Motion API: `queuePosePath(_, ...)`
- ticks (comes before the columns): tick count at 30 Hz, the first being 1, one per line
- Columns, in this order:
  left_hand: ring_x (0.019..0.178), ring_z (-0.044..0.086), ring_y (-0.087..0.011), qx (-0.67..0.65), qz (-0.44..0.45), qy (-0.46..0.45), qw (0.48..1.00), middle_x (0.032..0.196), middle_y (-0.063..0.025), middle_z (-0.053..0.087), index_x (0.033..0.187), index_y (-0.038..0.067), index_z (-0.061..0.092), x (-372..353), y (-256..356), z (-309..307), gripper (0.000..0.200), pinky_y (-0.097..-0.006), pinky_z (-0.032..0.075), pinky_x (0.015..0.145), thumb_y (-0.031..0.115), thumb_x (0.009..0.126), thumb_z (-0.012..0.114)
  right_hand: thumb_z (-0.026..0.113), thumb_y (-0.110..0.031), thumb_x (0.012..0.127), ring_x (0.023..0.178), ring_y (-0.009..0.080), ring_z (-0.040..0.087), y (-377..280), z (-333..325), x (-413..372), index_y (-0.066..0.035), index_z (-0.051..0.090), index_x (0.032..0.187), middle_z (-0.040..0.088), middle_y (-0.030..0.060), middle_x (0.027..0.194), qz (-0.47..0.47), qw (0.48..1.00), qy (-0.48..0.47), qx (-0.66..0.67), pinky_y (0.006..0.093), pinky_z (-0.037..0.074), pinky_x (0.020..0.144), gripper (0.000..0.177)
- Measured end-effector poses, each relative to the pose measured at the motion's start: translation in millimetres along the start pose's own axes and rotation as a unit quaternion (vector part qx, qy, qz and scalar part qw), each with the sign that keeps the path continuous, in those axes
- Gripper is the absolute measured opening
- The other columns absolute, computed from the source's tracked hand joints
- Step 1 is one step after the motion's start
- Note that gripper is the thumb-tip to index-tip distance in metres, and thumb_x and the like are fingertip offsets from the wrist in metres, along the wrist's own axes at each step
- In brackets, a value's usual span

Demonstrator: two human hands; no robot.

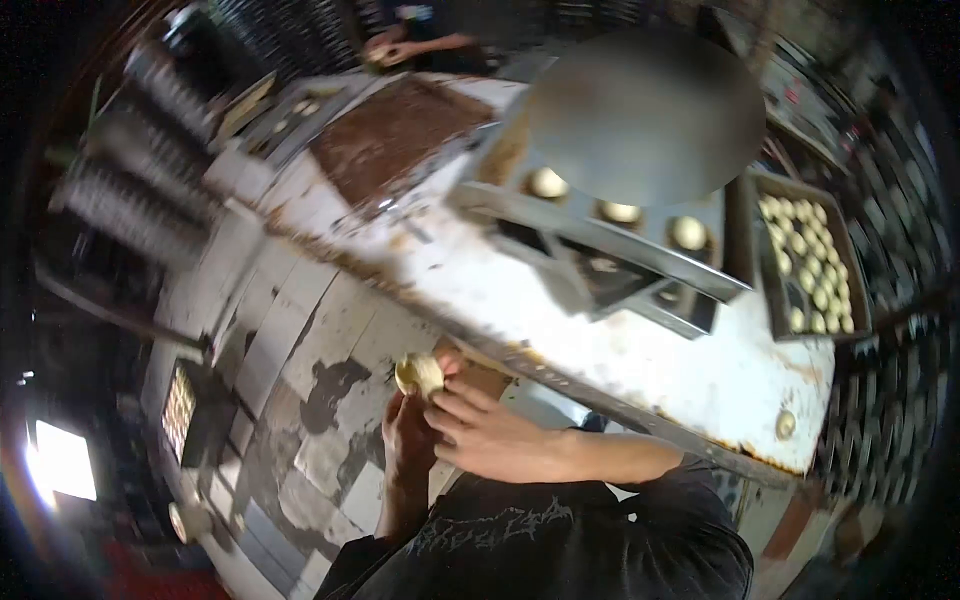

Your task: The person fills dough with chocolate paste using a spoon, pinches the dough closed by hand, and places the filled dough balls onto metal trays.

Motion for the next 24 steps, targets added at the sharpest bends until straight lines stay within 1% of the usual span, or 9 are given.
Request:
queuePosePath(2, 0.105, 0.057, -0.0289, -0.359, -0.162, 0.166, 0.904, 0.113, -0.0163, 0.056, 0.118, -0.004, 0.048, -16, -36, -62, 0.030, -0.0353, 0.050, 0.085, 0.009, 0.091, 0.043, 0.064, -0.016, 0.068, 0.097, 0.0284, 0.056, -26, 25, 40, 0.003, 0.059, 0.092, 0.058, 0.0122, 0.095, -0.067, 0.989, 0.009, 0.134, 0.0431, 0.037, 0.095, 0.030)
queuePosePath(4, 0.098, 0.059, -0.0244, -0.341, -0.142, 0.222, 0.902, 0.109, -0.0151, 0.058, 0.112, -0.003, 0.051, -40, -68, -108, 0.025, -0.0348, 0.051, 0.080, 0.009, 0.090, 0.046, 0.065, -0.016, 0.075, 0.097, 0.0261, 0.053, -37, 18, 79, -0.003, 0.059, 0.100, 0.056, 0.0069, 0.096, -0.075, 0.962, 0.127, 0.230, 0.0426, 0.046, 0.081, 0.029)
queuePosePath(6, 0.114, 0.048, -0.0182, -0.300, 0.081, 0.065, 0.948, 0.122, -0.0135, 0.050, 0.121, 0.001, 0.047, -49, -79, -120, 0.032, -0.0405, 0.042, 0.095, 0.015, 0.093, 0.040, 0.064, -0.014, 0.076, 0.095, 0.0239, 0.053, -8, 26, 123, -0.006, 0.057, 0.104, 0.056, 0.0056, 0.096, -0.033, 0.939, 0.257, 0.227, 0.0369, 0.045, 0.080, 0.030)
queuePosePath(8, 0.124, 0.040, -0.0242, -0.278, -0.124, 0.050, 0.951, 0.131, -0.0145, 0.044, 0.126, -0.004, 0.041, -26, -26, -96, 0.046, -0.0378, 0.027, 0.106, 0.008, 0.081, 0.041, 0.063, -0.014, 0.078, 0.096, 0.0247, 0.051, 41, 42, 165, -0.002, 0.053, 0.107, 0.055, 0.0091, 0.100, 0.042, 0.959, 0.235, 0.155, 0.0349, 0.042, 0.085, 0.032)
queuePosePath(10, 0.128, 0.035, -0.0276, -0.441, -0.109, 0.013, 0.891, 0.137, -0.0170, 0.038, 0.131, -0.007, 0.035, 0, -16, -111, 0.060, -0.0393, 0.023, 0.109, 0.005, 0.073, 0.043, 0.062, -0.018, 0.081, 0.103, 0.0282, 0.049, 128, 76, 190, 0.003, 0.046, 0.114, 0.052, 0.0164, 0.110, 0.229, 0.822, 0.291, 0.433, 0.0385, 0.038, 0.092, 0.043)
queuePosePath(12, 0.130, 0.033, -0.0293, -0.527, -0.081, -0.036, 0.845, 0.137, -0.0202, 0.037, 0.135, -0.008, 0.029, 16, -22, -124, 0.065, -0.0411, 0.021, 0.110, 0.007, 0.074, 0.047, 0.064, -0.021, 0.080, 0.106, 0.0337, 0.048, 201, 78, 190, 0.008, 0.039, 0.120, 0.049, 0.0220, 0.109, 0.300, 0.876, 0.372, 0.064, 0.0442, 0.035, 0.093, 0.055)
queuePosePath(17, 0.117, 0.047, -0.0265, -0.354, -0.204, 0.086, 0.908, 0.125, -0.0165, 0.048, 0.129, -0.005, 0.037, 89, -83, -164, 0.049, -0.0378, 0.037, 0.101, 0.006, 0.083, 0.052, 0.060, -0.015, 0.081, 0.097, 0.0389, 0.047, 334, 118, 185, 0.003, 0.038, 0.116, 0.047, 0.0232, 0.102, 0.456, 0.819, 0.343, -0.059, 0.0468, 0.040, 0.081, 0.045)
queuePosePath(22, 0.102, 0.055, -0.0206, -0.236, -0.193, 0.067, 0.950, 0.113, -0.0112, 0.056, 0.123, -0.001, 0.044, 199, -97, -196, 0.042, -0.0312, 0.045, 0.087, 0.004, 0.083, 0.054, 0.048, -0.009, 0.090, 0.074, 0.0295, 0.054, 317, 134, 206, 0.000, 0.049, 0.094, 0.052, 0.0176, 0.083, 0.376, 0.809, 0.439, 0.105, 0.0358, 0.043, 0.066, 0.009)
queuePosePath(24, 0.097, 0.057, -0.0178, -0.097, -0.105, 0.000, 0.990, 0.107, -0.0079, 0.059, 0.122, 0.001, 0.045, 242, -109, -204, 0.041, -0.0284, 0.046, 0.084, 0.002, 0.083, 0.055, 0.051, -0.009, 0.089, 0.073, 0.0322, 0.057, 291, 98, 266, -0.003, 0.050, 0.092, 0.054, 0.0164, 0.081, 0.308, 0.877, 0.332, 0.160, 0.0387, 0.047, 0.064, 0.007)
Point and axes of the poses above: each hand's wrist, its own x-axis towards the middle knuckle, its own z-axis out of the palm, y = z × x, the point moved 8 cm from there along x, towards the middle knuckle
